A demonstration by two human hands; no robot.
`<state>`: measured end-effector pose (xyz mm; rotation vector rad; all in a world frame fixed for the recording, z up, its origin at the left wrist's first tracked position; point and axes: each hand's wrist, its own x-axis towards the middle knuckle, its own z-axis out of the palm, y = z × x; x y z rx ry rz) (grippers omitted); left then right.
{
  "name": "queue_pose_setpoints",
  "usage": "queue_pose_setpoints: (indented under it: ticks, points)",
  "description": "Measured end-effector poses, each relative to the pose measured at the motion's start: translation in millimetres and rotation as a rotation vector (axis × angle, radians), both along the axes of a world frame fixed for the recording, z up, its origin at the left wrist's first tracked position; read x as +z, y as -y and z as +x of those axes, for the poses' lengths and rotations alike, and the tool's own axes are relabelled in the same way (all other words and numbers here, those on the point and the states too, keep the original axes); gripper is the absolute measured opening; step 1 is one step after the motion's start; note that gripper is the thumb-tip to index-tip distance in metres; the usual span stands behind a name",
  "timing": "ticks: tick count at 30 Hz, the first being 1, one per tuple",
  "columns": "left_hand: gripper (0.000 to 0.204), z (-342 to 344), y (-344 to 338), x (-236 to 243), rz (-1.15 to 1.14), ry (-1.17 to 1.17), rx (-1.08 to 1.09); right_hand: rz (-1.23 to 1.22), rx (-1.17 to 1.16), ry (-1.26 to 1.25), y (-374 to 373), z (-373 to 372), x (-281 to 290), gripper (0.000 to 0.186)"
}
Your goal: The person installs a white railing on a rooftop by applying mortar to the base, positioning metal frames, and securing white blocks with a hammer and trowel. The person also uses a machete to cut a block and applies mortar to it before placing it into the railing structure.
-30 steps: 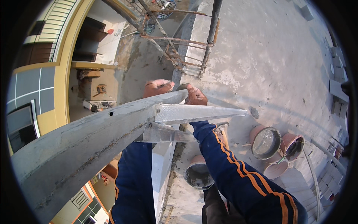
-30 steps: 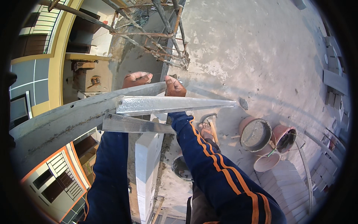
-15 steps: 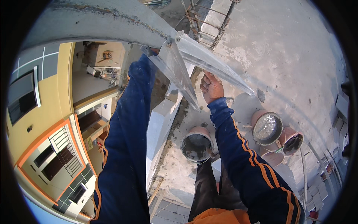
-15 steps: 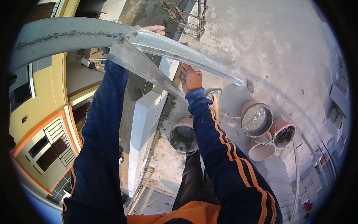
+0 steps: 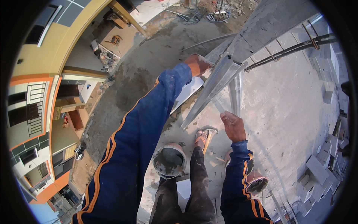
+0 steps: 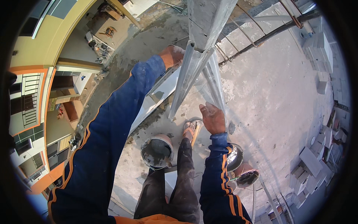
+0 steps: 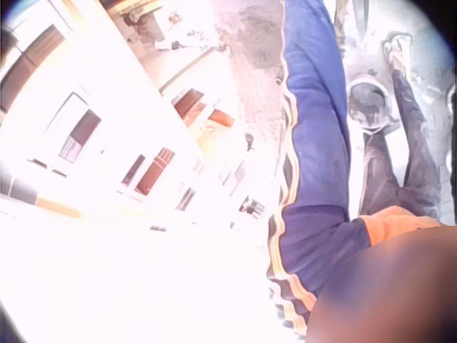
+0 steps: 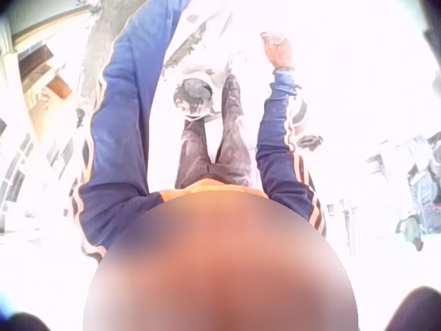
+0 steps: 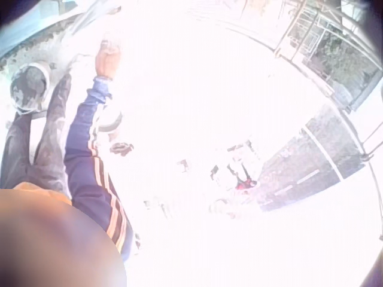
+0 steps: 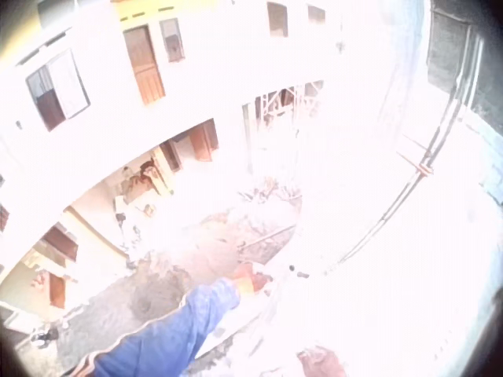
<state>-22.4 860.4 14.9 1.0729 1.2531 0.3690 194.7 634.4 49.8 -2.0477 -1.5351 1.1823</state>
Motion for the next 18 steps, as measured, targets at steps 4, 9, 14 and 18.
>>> queue_pose_setpoints:
  ticks: [4,9,14,18]
  points:
    - [0.021,-2.1,9.7,42.9,0.162,0.007,0.013,0.097,-0.287,-0.329,-31.8,49.6,67.0,0.056]
    - [0.029,-4.4,15.3,91.3,0.243,-0.029,0.006,0.261,-0.036,-0.523,-145.7,41.9,69.6,0.057]
    - [0.029,-1.3,18.6,102.5,0.269,-0.192,0.017,0.239,0.411,-0.629,-201.6,21.7,61.2,0.061]
    - [0.023,3.6,20.3,100.2,0.248,-0.159,0.022,0.226,0.502,-0.588,-213.6,16.1,67.8,0.073]
